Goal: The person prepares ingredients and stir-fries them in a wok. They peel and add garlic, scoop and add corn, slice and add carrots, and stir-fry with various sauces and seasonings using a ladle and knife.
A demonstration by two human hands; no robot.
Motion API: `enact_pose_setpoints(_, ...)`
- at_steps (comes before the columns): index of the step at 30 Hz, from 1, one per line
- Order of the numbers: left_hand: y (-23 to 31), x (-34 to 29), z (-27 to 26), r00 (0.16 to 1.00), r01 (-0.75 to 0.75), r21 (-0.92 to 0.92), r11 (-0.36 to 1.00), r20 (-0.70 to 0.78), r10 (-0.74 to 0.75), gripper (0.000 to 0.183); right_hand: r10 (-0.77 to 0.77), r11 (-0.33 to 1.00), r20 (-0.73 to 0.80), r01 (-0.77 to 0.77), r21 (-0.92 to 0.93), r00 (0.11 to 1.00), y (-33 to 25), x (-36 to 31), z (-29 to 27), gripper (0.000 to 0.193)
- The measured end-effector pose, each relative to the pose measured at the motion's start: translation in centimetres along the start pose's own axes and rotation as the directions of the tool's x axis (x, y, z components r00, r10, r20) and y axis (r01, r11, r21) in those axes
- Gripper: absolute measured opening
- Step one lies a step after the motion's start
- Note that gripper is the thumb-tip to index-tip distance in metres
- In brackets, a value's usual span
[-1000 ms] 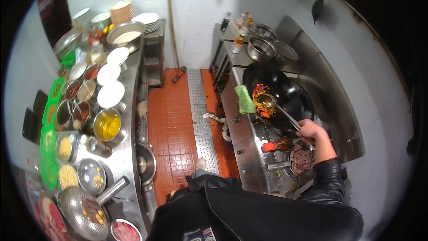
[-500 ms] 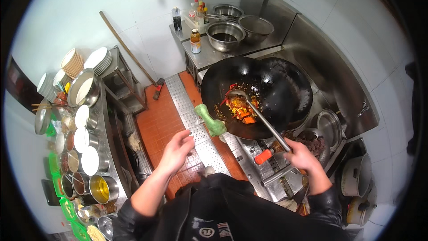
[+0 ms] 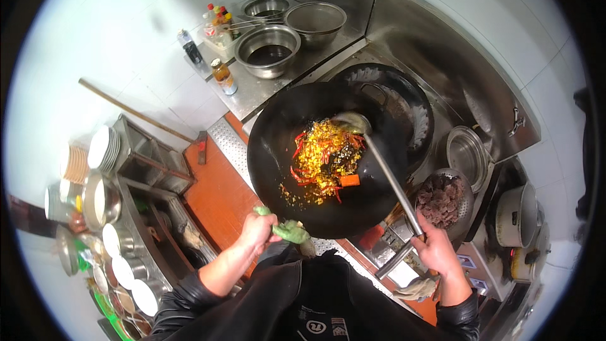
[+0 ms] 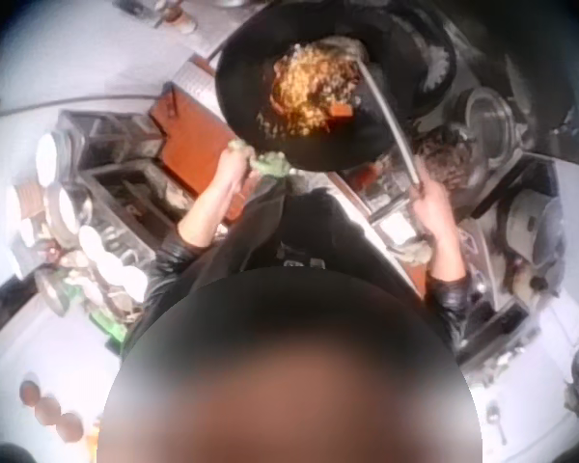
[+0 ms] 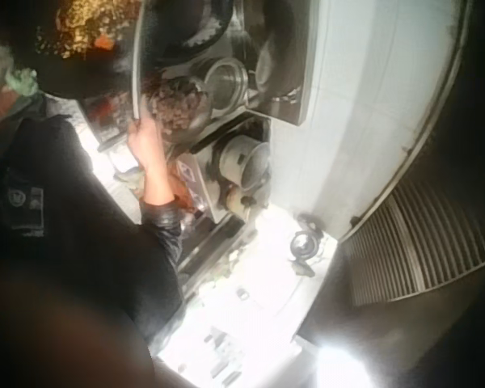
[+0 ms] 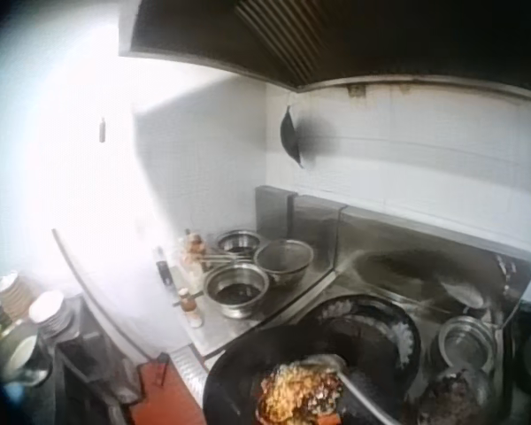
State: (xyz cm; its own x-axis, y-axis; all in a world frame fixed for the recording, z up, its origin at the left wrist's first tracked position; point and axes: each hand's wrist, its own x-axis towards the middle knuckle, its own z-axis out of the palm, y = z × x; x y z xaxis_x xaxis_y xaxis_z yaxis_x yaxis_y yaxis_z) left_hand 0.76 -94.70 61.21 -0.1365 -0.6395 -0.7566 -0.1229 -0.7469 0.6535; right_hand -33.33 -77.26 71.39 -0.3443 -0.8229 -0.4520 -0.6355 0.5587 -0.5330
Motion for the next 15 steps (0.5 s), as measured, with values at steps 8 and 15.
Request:
enact_pose_setpoints(8,7.9,8.3,9.2,0.967,-0.139,-0.223,0.965,0.18,0.181,0.012,0.114,0.948,0.048,-0.123,0.292,0.992,-5.0,3.8,0.5,0.061)
enact_pose_setpoints(15,10.6,17.9,18.0,0.948,-0.061,-0.198,0.978,0.295,0.119,0.022,0.132,0.985,-0.066,-0.138,-0.104,0.989,-7.7,2.0,-3.7,0.065)
